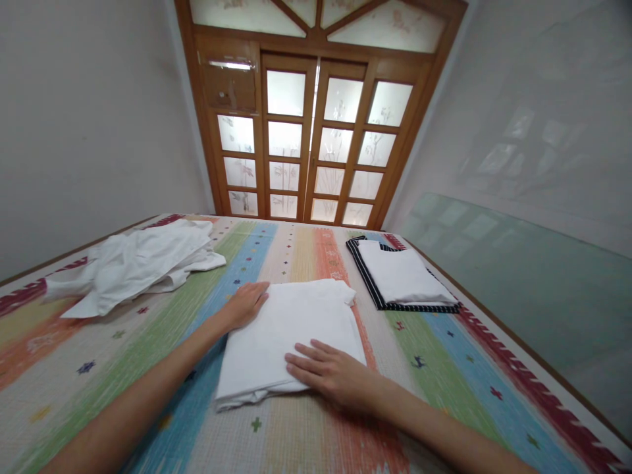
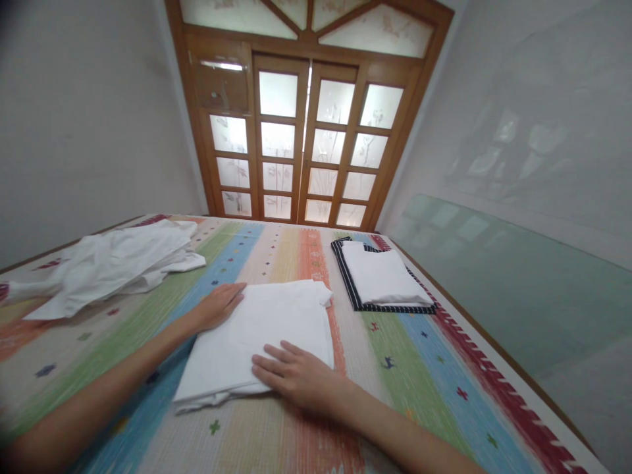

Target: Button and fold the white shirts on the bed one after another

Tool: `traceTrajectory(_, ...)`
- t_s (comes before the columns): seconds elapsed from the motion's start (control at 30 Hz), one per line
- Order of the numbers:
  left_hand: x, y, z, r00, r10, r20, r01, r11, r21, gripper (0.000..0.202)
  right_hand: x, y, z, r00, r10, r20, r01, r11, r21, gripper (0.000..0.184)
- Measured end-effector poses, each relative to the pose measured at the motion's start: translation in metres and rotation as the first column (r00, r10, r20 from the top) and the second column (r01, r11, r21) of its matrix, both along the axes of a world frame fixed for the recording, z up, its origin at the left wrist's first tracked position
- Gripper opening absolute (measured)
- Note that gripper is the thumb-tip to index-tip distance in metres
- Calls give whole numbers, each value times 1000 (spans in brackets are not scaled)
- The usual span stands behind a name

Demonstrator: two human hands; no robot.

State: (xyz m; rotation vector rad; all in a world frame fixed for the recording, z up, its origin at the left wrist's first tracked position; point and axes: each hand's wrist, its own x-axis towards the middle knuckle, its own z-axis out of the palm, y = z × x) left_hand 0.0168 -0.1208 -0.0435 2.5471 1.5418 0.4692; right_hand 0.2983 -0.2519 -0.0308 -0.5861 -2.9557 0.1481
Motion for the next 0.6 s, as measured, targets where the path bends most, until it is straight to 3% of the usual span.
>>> traceTrajectory(0.1,-4,-7,2,998,53,-17,-53,998,31,43,34,21,-6,987,-159,15,158,984,81,56)
traceTrajectory(0.2,-7,-31,9,994,106,7,-106,994,17,34,70,42,-15,879,-468,-89,476,871,123,57)
traceTrajectory(0.27,-8,-51,19,991,132,36,-130,990,-61,28,88,51,-19,753,-609,-250,637,770,40,55)
traceTrajectory(0.33,-10,-71,31,989,131,65,-117,974,-192,28,96,53,-20,581,-714,-390,702,683,-204,52)
traceTrajectory(0.4,-11,-84,41,986,122,117,-72,928,-365,38,95,50,-15,367,-833,-413,623,550,-556,52)
traceTrajectory(0.47,-13,-88,44,961,175,216,-47,868,-494,43,87,43,-6,156,-929,-334,416,369,-831,53)
traceTrajectory(0.53,-14,-83,41,894,274,355,-53,850,-524,41,77,35,5,-2,-972,-234,186,230,-955,52)
traceTrajectory(0.6,-13,-73,34,782,358,511,-55,855,-516,42,69,29,15,-90,-986,-140,14,139,-990,50)
